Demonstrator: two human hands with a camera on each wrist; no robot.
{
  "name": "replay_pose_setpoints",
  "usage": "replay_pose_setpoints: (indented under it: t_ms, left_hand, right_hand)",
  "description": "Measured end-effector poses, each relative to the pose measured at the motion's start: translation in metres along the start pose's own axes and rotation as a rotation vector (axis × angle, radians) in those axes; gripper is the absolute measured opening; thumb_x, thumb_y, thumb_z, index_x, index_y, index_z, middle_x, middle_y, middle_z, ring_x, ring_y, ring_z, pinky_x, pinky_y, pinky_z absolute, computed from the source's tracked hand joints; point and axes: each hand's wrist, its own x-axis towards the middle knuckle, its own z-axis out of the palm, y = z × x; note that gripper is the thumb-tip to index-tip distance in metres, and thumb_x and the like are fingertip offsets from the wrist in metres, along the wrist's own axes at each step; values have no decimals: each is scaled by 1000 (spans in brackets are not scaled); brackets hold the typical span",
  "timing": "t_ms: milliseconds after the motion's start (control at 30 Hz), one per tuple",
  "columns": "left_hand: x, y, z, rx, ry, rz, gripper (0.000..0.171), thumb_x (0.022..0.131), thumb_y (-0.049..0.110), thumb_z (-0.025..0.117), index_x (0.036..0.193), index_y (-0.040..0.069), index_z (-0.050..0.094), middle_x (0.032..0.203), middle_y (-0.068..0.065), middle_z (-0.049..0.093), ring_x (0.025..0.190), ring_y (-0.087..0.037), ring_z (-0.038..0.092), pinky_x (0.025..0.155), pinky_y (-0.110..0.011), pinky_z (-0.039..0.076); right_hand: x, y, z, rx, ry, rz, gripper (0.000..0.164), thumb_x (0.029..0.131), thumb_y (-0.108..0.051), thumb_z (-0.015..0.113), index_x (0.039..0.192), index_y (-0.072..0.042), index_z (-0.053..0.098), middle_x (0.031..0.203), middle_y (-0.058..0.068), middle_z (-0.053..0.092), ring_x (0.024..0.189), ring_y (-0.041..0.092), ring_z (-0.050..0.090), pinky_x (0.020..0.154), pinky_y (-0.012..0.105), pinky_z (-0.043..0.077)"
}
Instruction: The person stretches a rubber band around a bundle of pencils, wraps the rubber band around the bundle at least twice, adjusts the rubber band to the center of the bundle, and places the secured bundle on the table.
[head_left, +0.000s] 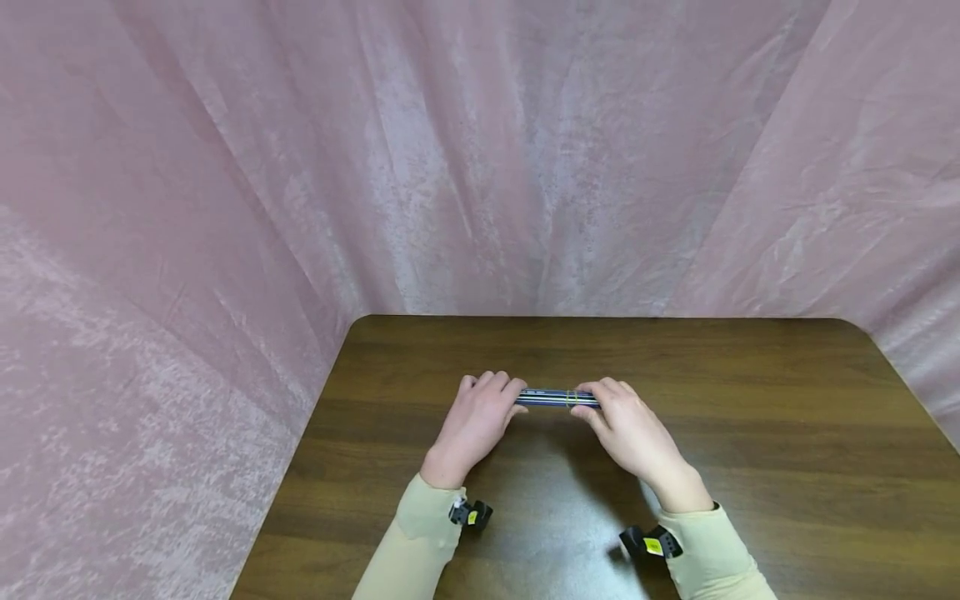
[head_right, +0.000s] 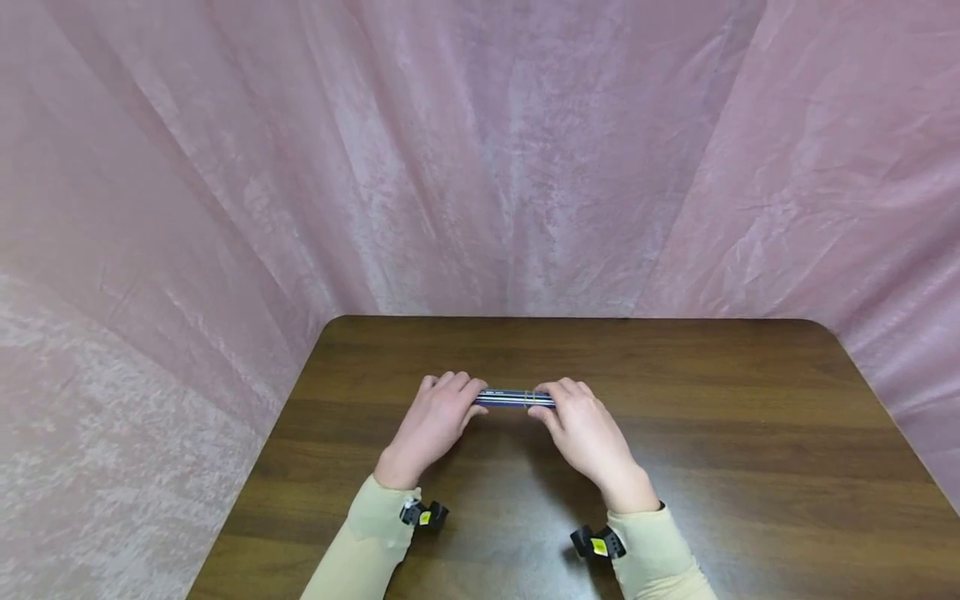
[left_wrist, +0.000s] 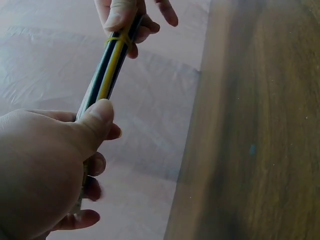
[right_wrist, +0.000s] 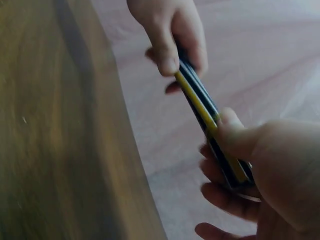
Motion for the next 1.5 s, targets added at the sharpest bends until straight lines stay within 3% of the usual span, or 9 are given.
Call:
replay_pose_setpoints:
  t_ms: [167, 467, 567, 667, 833, 1100, 1200, 1333, 1500]
  left_hand:
    - [0, 7, 1, -15, -58, 13, 31, 98, 39, 77, 117, 17, 67, 96, 3, 62, 87, -19, 57, 78, -37, 43]
    - [0, 13, 3, -45, -117, 70, 32, 100, 42, 72, 118, 17, 64, 97, 3, 62, 84, -17, 53, 73, -32, 38]
    - [1, 11, -1, -53, -104, 37, 33, 99, 41, 74, 121, 18, 65, 99, 4, 62, 88, -17, 55, 75, -33, 41]
    - [1, 10, -6, -57, -89, -1, 33, 99, 40, 76, 123, 20, 67, 100, 4, 62, 91, -17, 55, 76, -34, 44]
    - [1, 16, -7, -58, -96, 48, 32, 99, 40, 75, 121, 19, 66, 100, 2, 61, 88, -17, 53, 74, -33, 44]
    - [3, 25, -3, -19, -107, 87, 32, 99, 45, 71, 116, 18, 67, 98, 3, 61, 87, -17, 54, 71, -31, 42]
    - [3, 24, -2, -49, -134, 120, 33, 102, 45, 68, 118, 17, 67, 101, 4, 62, 89, -16, 55, 72, -30, 44]
    - [2, 17, -4, -102, -126, 81, 32, 100, 41, 73, 119, 16, 68, 101, 5, 62, 90, -15, 55, 75, -30, 46]
    - [3, 18, -6, -87, -107, 70, 32, 99, 40, 76, 117, 15, 69, 99, 4, 62, 89, -15, 55, 74, -30, 46]
  right_hand:
    - [-3, 5, -4, -86, -40, -69, 22, 102, -23, 76, 118, -9, 73, 111, 1, 73, 104, 28, 67, 88, 55, 53]
    - [1, 4, -2, -130, -110, -219, 37, 98, -33, 79, 127, -11, 74, 113, -1, 73, 113, 27, 66, 109, 67, 41]
    - [2, 6, -10, -121, -100, -188, 49, 95, -40, 80, 135, -11, 72, 117, 1, 75, 114, 28, 67, 111, 65, 39]
    - [0, 8, -18, -125, -74, -137, 47, 93, -42, 82, 129, -13, 75, 113, 1, 76, 110, 28, 68, 110, 62, 40]
    - [-2, 4, -15, -172, -107, -160, 34, 96, -42, 80, 109, -12, 75, 100, -2, 73, 101, 27, 67, 105, 64, 44]
    - [-2, -3, -2, -225, -130, -182, 33, 93, -42, 82, 100, -13, 68, 88, -4, 63, 92, 26, 64, 97, 57, 50]
    - [-2, -4, -4, -189, -161, -177, 36, 92, -43, 82, 106, -11, 72, 92, -5, 67, 92, 24, 65, 98, 56, 50]
    - [-2, -2, -12, -148, -147, -126, 39, 91, -42, 85, 114, -11, 76, 99, -5, 72, 95, 23, 66, 98, 54, 50]
    - [-2, -1, -14, -191, -133, -142, 26, 93, -37, 84, 101, -14, 75, 89, -8, 67, 90, 22, 64, 95, 54, 50]
